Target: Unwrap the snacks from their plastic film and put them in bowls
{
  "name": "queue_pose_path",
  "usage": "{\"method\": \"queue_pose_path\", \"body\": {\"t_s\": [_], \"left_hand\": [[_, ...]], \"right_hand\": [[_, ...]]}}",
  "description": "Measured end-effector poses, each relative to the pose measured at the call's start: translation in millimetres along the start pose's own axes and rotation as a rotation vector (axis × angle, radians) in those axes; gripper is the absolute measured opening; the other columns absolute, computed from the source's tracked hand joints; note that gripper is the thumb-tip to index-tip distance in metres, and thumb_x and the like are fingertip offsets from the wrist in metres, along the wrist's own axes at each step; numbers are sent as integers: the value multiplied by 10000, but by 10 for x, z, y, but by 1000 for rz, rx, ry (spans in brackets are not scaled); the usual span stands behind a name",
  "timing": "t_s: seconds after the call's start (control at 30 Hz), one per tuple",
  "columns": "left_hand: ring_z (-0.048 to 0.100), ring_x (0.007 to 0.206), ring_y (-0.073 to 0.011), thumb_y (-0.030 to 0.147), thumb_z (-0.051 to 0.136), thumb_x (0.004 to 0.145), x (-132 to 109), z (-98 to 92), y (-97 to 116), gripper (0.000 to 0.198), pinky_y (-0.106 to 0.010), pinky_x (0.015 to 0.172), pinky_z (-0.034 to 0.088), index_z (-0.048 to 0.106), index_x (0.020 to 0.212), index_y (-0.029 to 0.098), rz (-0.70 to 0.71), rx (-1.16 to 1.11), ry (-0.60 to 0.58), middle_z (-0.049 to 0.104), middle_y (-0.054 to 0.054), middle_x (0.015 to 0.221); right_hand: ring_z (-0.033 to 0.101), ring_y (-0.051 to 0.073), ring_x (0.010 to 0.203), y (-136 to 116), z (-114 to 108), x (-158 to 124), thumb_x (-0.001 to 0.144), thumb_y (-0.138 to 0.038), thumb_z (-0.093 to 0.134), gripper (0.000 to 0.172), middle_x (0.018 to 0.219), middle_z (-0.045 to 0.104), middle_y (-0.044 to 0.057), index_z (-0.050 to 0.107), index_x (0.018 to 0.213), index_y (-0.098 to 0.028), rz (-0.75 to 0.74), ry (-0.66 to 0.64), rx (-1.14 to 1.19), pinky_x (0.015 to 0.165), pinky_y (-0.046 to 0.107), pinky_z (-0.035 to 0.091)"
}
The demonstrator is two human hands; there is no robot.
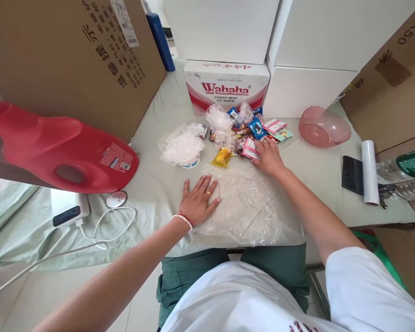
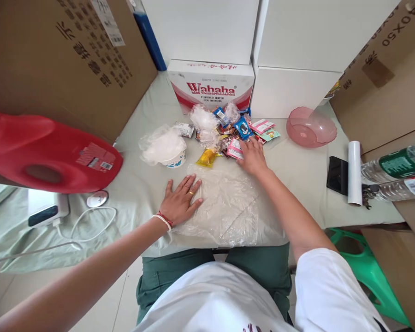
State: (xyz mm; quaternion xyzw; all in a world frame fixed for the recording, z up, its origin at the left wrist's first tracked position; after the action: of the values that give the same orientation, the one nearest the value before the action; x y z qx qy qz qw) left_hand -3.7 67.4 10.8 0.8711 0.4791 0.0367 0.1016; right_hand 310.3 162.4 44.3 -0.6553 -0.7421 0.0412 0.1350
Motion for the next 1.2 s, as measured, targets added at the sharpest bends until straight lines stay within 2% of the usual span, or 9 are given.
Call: {"method": "queue_pose_path", "body": {"t_s": [0.17,0.27,0.43,0.53,0.67,0.73,0.83,1.0,1.2], "left_hand": [[258,1603,-336,640,426,1003,-10,19,-9,754,-707,1255,-69,325,1649,265,26,-8,14,221,-137,1737],[251,1604,-344,644,416,1005,-12,20,-10,763,-723,1246,-60,316,1652,252,26,-10,16,214,-147,1738],[266,1598,-359,608,425,1002,-11,21,-13,763,-717,1253,-30,293,1662,249,22,-13,8,226,-157,1732],[281,1591,-367,546,441,992,-6,30,-21,782,-718,1254,-38,248,1675,219,15,-23,15,234,-173,1724],[295,1583,-382,530,424,986,5,31,-20,794,-728,1249,-56,246,1675,177,15,-47,19,238,-185,1718],[302,1580,-385,538,415,983,10,23,-16,794,-729,1249,-59,258,1671,173,16,-55,17,241,-182,1717],[305,1579,-386,540,420,975,15,12,-13,802,-725,1251,-66,267,1668,166,15,-60,13,247,-180,1715],[293,1584,-385,503,467,945,9,6,-42,839,-708,1257,-80,241,1673,153,15,-53,-11,225,-180,1721],[251,1606,-343,429,398,964,-6,27,-100,788,-659,1278,-77,230,1672,126,53,-39,-29,208,-166,1729]], "right_hand": [[330,414,1469,-37,-333,-192,888,-468,672,746,1418,552,232,488,1525,-126,-39,152,-6,1211,608,291],[352,401,1457,-317,-483,-423,885,-500,667,738,1431,549,185,488,1533,-196,-186,63,86,1211,592,319],[356,376,1479,-984,-193,-956,859,-396,722,723,1392,580,177,520,1519,-181,-381,-243,164,1232,582,312],[391,372,1475,-1111,42,-1164,861,-391,744,720,1392,598,180,536,1517,-181,-391,-365,167,1236,606,298],[548,293,1352,-681,-98,-793,965,-466,611,481,1363,664,95,650,1413,-296,-303,-316,191,1152,489,462],[628,267,1207,-226,-349,-318,1041,-329,438,421,1265,706,116,669,1381,-236,-92,-159,107,1093,464,495],[506,381,1323,444,-669,455,988,-244,504,389,1304,663,215,703,1300,-124,91,-12,-157,1084,582,443],[466,375,1342,1074,-493,1300,925,-243,603,555,1533,518,200,574,1473,-157,-66,-288,-353,1081,607,406],[521,347,1256,1330,-271,1374,889,-251,689,540,1392,590,200,633,1420,-171,-35,-404,-435,1024,496,416]]}}
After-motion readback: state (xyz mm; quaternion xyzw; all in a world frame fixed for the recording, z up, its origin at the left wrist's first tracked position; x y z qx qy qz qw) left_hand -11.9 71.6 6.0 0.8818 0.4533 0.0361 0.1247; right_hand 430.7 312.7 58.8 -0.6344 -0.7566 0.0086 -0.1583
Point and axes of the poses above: each hand's wrist, its own x-axis towards the middle knuckle, its own z-axis out of the palm, y = z × x, the point moved 3 cm from there along x, towards the middle knuckle
